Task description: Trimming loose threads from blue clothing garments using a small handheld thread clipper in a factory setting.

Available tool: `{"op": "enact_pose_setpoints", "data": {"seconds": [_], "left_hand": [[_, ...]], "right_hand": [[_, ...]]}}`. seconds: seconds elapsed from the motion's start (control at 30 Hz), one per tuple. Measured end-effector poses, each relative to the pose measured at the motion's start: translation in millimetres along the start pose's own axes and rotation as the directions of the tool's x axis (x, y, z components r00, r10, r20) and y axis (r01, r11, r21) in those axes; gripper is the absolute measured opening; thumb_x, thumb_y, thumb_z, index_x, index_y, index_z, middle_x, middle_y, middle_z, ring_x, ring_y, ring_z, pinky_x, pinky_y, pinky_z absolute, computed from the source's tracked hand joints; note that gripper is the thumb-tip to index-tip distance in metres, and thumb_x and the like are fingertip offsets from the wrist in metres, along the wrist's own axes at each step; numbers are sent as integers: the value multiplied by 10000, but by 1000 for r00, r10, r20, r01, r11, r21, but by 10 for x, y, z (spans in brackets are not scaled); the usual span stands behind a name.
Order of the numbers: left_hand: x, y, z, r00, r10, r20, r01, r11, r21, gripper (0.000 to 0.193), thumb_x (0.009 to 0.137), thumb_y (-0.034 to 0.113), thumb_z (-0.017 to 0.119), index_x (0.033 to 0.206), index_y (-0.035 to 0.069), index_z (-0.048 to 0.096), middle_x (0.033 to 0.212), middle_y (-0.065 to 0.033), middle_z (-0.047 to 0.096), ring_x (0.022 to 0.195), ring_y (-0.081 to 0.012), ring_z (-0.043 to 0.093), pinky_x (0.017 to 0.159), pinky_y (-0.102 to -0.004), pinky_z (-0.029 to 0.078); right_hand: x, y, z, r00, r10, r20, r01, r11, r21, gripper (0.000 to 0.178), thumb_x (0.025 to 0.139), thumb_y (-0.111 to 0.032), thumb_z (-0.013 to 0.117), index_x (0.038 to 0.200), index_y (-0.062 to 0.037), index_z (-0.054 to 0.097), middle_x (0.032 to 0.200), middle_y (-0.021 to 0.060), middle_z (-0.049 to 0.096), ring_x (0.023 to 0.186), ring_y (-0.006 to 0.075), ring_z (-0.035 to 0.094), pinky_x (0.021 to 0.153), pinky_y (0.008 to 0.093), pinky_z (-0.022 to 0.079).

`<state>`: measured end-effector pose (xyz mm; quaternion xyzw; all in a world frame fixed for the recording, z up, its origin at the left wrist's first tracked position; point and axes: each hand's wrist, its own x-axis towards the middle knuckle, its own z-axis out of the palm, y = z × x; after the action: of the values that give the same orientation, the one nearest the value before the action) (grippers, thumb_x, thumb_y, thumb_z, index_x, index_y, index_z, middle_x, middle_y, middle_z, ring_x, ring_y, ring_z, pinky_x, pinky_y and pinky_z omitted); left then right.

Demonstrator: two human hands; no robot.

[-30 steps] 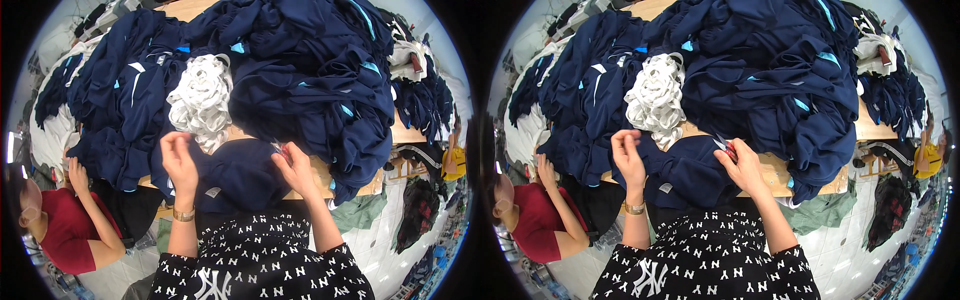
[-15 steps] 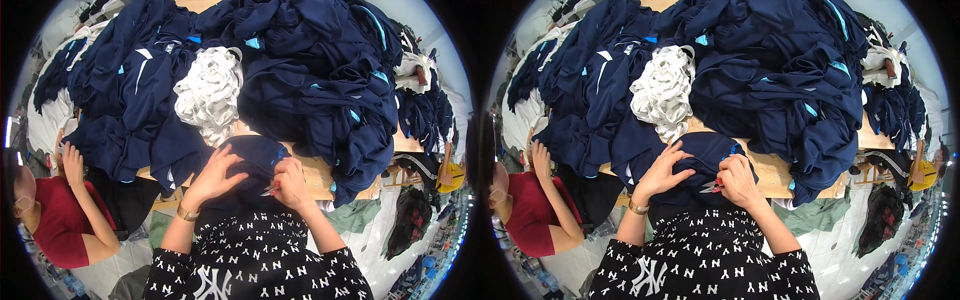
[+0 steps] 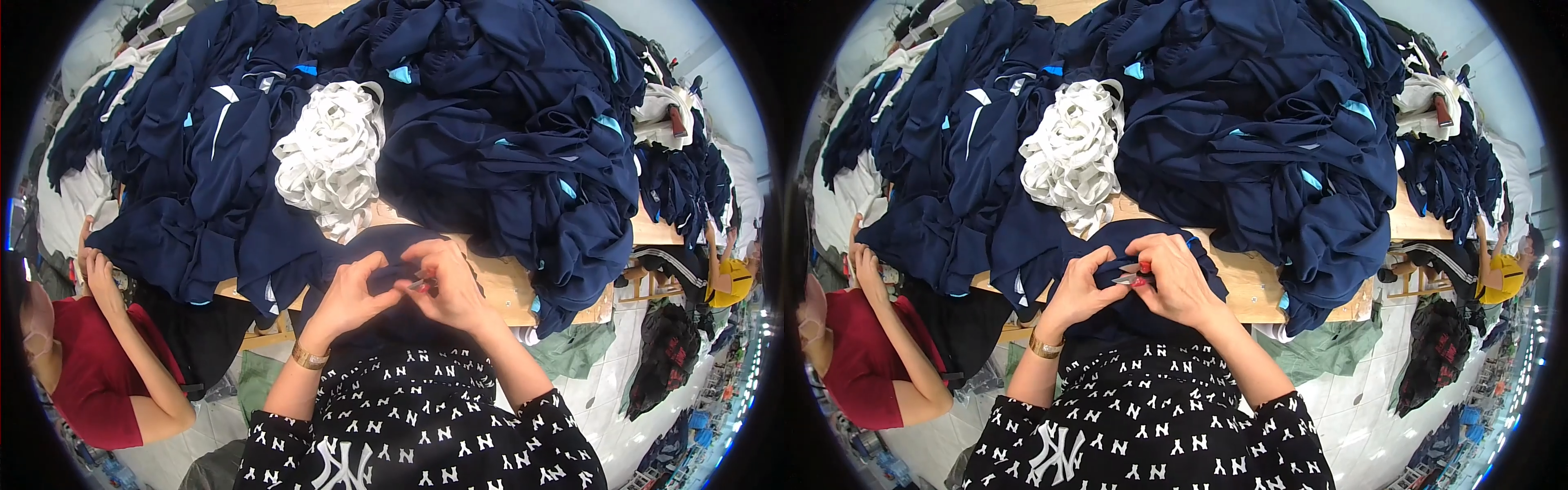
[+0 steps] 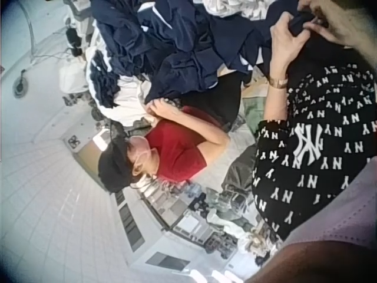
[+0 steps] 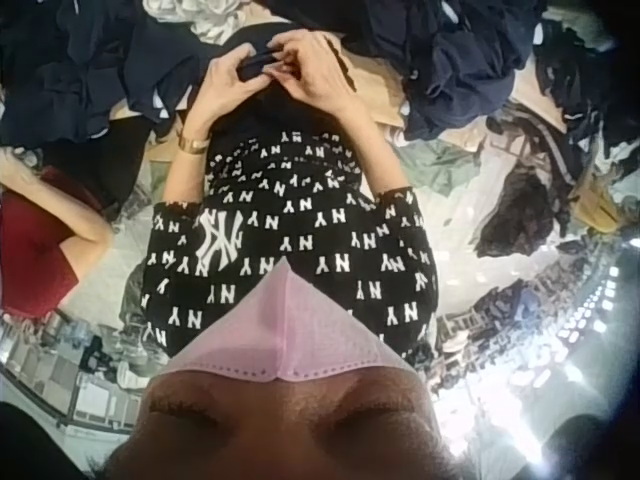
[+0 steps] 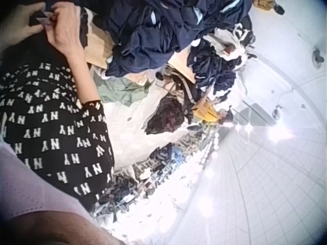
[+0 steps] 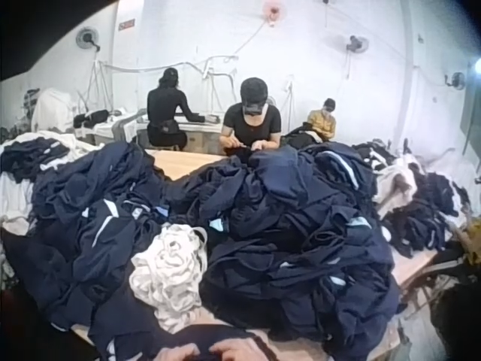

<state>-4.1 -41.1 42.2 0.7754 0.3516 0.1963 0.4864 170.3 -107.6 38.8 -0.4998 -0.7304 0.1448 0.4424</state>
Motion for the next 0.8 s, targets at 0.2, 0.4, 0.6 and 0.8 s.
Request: {"op": "enact_pose_setpoints", "data": {"seconds": [0.2,0.4,0.6,0.8], "left_hand": [[-43,-10,-80,996,-92,5,91,995,29,338,697,218,747,786,-19,523,666,-153,571,550,-235,534,558,-311,430],[-23,36,-97,999,-28,-18,27,999,-19,335,698,220,756,790,-13,533,681,-152,592,584,-254,579,574,-307,444],[-18,56,-92,999,-27,-28,27,1000,-1,337,713,234,753,802,-9,537,678,-153,602,633,-278,619,596,-316,461],[22,-9,-45,994,70,-78,-73,997,-31,316,722,224,747,884,6,585,846,-136,632,756,-259,624,678,-324,484]], "right_hand": [[2,171,100,892,418,-173,-309,842,443,306,792,48,630,829,-57,345,799,77,549,672,105,521,613,218,425],[115,80,-37,815,570,-103,-315,585,748,314,820,46,603,846,-73,313,811,62,532,696,79,509,638,195,430],[65,24,-90,891,447,83,-455,874,170,347,783,-83,687,898,-28,364,777,92,588,679,173,555,625,296,442],[117,9,-117,832,548,86,-543,773,327,244,825,9,584,892,-25,352,724,71,552,622,120,507,579,265,427]]}}
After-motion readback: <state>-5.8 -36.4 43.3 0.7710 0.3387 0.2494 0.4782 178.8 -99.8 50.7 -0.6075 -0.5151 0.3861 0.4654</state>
